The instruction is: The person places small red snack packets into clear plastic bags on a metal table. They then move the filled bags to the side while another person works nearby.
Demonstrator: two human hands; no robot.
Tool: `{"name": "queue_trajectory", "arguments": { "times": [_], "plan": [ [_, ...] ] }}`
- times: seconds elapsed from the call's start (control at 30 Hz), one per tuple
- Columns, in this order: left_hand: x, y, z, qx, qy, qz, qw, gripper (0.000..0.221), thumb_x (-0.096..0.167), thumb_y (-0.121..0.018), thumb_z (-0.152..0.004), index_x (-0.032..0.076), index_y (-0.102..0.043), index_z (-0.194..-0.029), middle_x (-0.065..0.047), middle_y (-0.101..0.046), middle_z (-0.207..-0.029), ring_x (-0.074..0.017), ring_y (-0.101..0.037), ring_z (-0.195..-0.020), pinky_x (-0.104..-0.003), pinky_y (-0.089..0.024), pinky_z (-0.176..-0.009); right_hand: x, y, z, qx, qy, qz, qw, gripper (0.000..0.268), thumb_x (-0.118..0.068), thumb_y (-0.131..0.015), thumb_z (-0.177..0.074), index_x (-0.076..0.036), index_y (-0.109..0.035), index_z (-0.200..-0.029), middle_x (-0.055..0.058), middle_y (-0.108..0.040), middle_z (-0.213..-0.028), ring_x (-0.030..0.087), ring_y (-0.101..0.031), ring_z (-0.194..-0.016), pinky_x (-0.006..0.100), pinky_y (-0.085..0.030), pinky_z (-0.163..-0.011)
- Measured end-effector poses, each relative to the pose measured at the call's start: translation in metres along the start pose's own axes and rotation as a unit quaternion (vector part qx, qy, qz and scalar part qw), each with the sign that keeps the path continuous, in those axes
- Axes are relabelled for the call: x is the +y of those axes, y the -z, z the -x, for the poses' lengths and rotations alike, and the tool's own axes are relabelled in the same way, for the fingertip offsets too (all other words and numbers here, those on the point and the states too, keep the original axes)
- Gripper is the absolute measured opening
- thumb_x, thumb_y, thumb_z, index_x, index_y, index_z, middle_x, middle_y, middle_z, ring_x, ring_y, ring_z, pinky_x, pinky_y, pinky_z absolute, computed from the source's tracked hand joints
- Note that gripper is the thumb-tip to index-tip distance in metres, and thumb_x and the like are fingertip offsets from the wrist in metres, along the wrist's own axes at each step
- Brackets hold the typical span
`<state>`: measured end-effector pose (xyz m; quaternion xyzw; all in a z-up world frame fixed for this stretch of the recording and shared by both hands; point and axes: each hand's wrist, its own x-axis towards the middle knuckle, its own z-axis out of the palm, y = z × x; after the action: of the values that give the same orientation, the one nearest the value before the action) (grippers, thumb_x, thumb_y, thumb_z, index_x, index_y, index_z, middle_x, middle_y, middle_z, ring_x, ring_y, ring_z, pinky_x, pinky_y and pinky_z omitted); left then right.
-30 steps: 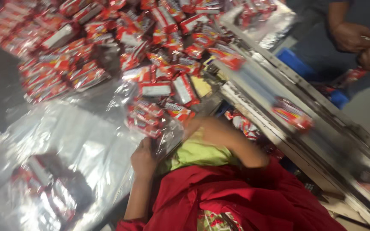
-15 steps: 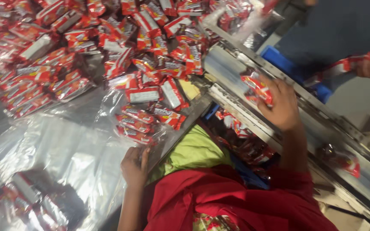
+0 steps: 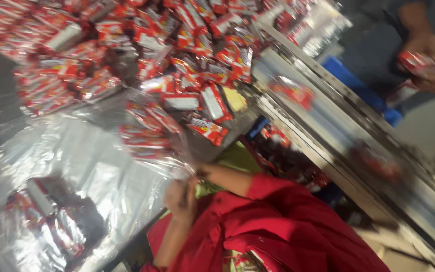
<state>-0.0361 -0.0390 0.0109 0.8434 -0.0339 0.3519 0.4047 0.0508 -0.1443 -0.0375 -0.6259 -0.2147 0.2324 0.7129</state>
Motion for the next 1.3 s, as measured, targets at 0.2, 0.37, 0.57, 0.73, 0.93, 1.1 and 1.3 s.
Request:
{"name": "queue_trajectory", "arguments": {
  "times": [0.2, 0.37, 0.57, 0.73, 0.93, 1.1, 1.3],
  "plan": [
    [-0.040, 0.013, -0.032, -0.062, 0.116, -0.044, 0.990, 0.011, 0.021, -0.065, -0.100, 0.013, -0.073, -0.104, -0.009, -0.074, -0.093, -0.0281, -0.070, -0.075, -0.039, -0.053, -0.066, -0.109, 0.093, 0.001, -0.204, -0.038, 0.276, 0.939, 0.052, -0.042, -0.063, -0.101, -0.008, -0.063, -0.139, 0.015, -0.064, -0.147, 0.024, -0.058, -0.140, 0.040, -0.045, -0.118],
    [-0.057, 0.019, -0.034, -0.200, 0.099, -0.222, 0.949, 0.012, 0.022, -0.067, -0.097, 0.017, -0.073, -0.105, -0.008, -0.075, -0.098, -0.0335, -0.071, -0.082, -0.045, -0.054, -0.069, -0.200, 0.230, 0.059, 0.315, -0.009, 0.673, 0.669, 0.066, -0.027, -0.075, -0.095, -0.008, -0.050, -0.154, 0.022, -0.054, -0.144, 0.040, -0.048, -0.131, 0.052, -0.041, -0.107],
    [-0.055, 0.037, -0.066, -0.064, 0.145, -0.229, 0.960, 0.020, 0.021, -0.067, -0.107, 0.021, -0.072, -0.126, -0.010, -0.076, -0.106, -0.0321, -0.073, -0.088, -0.042, -0.055, -0.073, -0.239, 0.249, 0.120, 0.296, 0.037, 0.620, 0.725, 0.065, -0.015, -0.074, -0.092, -0.017, -0.053, -0.153, 0.015, -0.058, -0.135, 0.035, -0.054, -0.126, 0.047, -0.044, -0.110],
    [-0.035, 0.022, -0.063, -0.110, 0.074, -0.147, 0.980, 0.022, 0.017, -0.065, -0.101, 0.017, -0.075, -0.121, -0.011, -0.074, -0.099, -0.0312, -0.071, -0.081, -0.041, -0.054, -0.070, -0.247, 0.254, 0.140, 0.280, -0.020, 0.550, 0.786, 0.071, -0.015, -0.076, -0.084, -0.013, -0.052, -0.151, 0.019, -0.054, -0.129, 0.035, -0.057, -0.111, 0.043, -0.047, -0.096],
    [-0.046, 0.025, -0.053, -0.008, 0.099, -0.054, 0.994, 0.022, 0.014, -0.060, -0.104, 0.007, -0.081, -0.105, -0.008, -0.063, -0.074, -0.0261, -0.055, -0.069, -0.040, -0.044, -0.068, -0.245, 0.267, 0.172, 0.351, 0.061, 0.594, 0.721, 0.075, -0.004, -0.076, -0.084, -0.007, -0.049, -0.154, 0.020, -0.058, -0.137, 0.036, -0.054, -0.130, 0.046, -0.046, -0.114],
    [-0.069, 0.018, -0.047, 0.066, 0.105, 0.089, 0.988, 0.015, 0.012, -0.065, -0.103, 0.003, -0.077, -0.108, -0.014, -0.071, -0.102, -0.0258, -0.064, -0.095, -0.037, -0.050, -0.084, -0.203, 0.251, 0.129, 0.227, 0.058, 0.379, 0.895, 0.099, -0.016, -0.084, -0.073, -0.002, -0.030, -0.156, 0.022, -0.042, -0.150, 0.036, -0.048, -0.133, 0.047, -0.044, -0.105],
    [-0.069, 0.019, -0.044, 0.097, 0.205, 0.076, 0.971, 0.023, 0.017, -0.069, -0.102, 0.001, -0.073, -0.086, -0.008, -0.060, -0.072, -0.0169, -0.053, -0.067, -0.031, -0.042, -0.064, -0.066, 0.129, 0.085, -0.208, -0.154, -0.064, 0.964, 0.085, -0.025, -0.079, -0.087, 0.002, -0.037, -0.155, 0.021, -0.049, -0.147, 0.033, -0.057, -0.125, 0.047, -0.050, -0.102]
  ]
}}
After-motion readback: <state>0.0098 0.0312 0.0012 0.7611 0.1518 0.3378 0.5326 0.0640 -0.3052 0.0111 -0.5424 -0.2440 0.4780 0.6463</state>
